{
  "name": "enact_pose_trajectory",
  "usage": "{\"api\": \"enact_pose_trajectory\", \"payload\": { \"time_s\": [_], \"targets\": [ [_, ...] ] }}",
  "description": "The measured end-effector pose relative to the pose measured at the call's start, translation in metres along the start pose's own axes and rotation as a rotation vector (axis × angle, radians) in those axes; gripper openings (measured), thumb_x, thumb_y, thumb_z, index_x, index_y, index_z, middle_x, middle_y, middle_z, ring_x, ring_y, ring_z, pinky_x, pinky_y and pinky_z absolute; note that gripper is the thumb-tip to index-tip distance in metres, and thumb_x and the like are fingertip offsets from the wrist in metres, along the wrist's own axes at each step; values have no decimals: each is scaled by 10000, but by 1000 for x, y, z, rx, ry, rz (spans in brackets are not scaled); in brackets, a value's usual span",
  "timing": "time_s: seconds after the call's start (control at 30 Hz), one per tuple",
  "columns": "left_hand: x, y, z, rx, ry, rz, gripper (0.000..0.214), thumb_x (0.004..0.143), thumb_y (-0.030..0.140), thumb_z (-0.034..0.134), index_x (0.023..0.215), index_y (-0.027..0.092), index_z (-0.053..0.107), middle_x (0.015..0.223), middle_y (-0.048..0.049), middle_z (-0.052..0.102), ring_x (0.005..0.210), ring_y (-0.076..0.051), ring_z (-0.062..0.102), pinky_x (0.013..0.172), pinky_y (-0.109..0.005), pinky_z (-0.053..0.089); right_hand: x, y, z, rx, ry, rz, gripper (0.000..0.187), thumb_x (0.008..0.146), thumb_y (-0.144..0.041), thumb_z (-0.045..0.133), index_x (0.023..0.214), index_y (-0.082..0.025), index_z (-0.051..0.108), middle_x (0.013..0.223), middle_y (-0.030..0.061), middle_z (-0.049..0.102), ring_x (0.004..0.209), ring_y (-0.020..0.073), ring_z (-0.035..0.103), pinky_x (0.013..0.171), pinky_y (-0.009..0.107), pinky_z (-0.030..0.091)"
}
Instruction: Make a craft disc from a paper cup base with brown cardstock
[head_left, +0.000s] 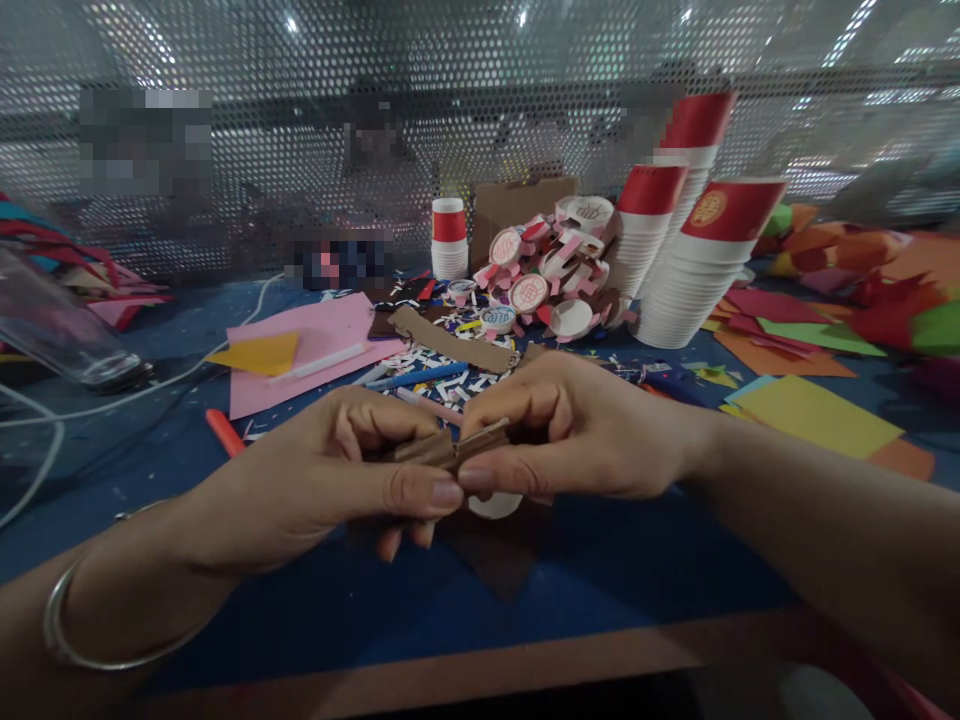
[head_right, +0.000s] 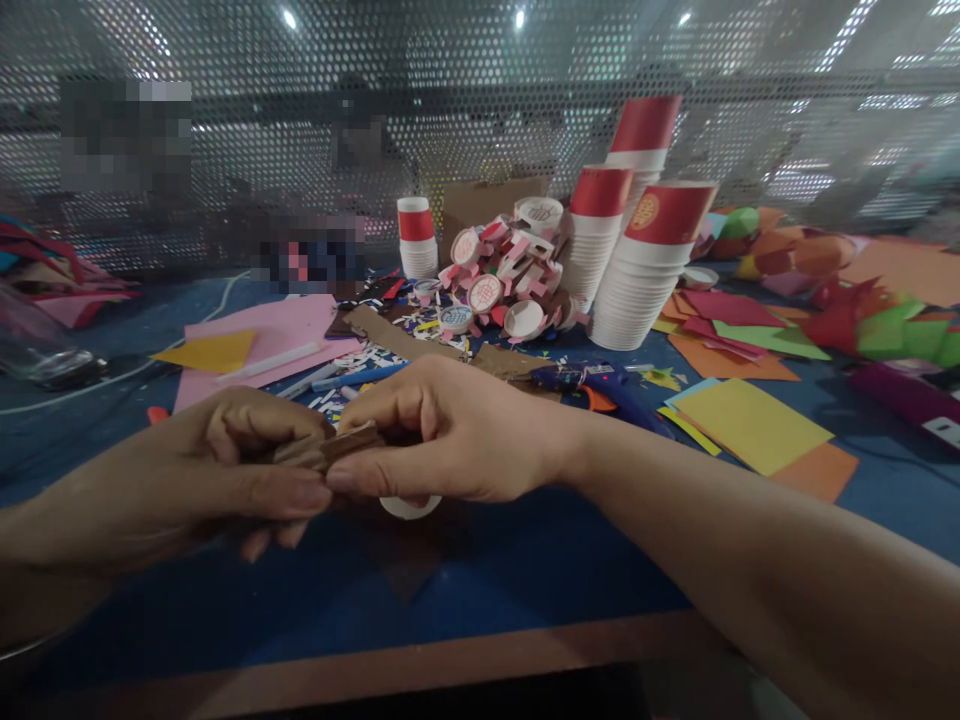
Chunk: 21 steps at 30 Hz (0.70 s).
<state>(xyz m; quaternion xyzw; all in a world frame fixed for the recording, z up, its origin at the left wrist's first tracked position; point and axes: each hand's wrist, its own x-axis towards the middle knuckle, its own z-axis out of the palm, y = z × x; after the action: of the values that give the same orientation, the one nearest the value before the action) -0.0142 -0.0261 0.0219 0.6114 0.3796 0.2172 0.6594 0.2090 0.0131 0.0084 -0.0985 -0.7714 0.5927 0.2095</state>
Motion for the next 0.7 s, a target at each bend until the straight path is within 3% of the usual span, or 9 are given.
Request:
{"api": "enact_pose_trajectory", "payload": {
  "time_s": [0.17,0.27,0.33,0.57,0.7],
  "targets": [
    [-1,-2,1,-34,17,17,280,869,243,779,656,146,625,627,31,664,500,-36,574,466,-88,455,1,-4,0,-1,40,-56,276,976,-302,663,776,-117,620,641,-49,518,524,41,461,456,152,341],
    [-2,0,-1,-12,78,65,366,875,268,767,610,151,542,617,35,654,474,-37,550,448,-106,445,2,-7,3,-13,129,-65,304,938,-328,718,739,-131,601,605,-59,511,502,45,448,446,169,333],
    [-2,2,-2,100,145,127,328,883,262,749,620,160,582,612,34,646,480,-48,551,450,-126,445,2,-7,5,-31,203,-98,317,910,-343,753,726,-138,596,599,-58,518,508,50,444,449,182,326],
    [-3,4,-3,764,474,531,119,890,247,715,776,214,702,614,47,600,519,-74,492,467,-207,370,5,6,9,-135,399,-167,341,925,-414,731,747,-152,607,598,-47,529,509,56,426,449,201,297],
    [-6,2,-22,964,774,581,111,935,263,659,826,242,654,675,78,637,581,-82,527,503,-237,364,4,8,-8,-219,570,-172,328,946,-392,717,735,-165,609,545,-55,514,464,60,409,425,223,277]
  ]
}}
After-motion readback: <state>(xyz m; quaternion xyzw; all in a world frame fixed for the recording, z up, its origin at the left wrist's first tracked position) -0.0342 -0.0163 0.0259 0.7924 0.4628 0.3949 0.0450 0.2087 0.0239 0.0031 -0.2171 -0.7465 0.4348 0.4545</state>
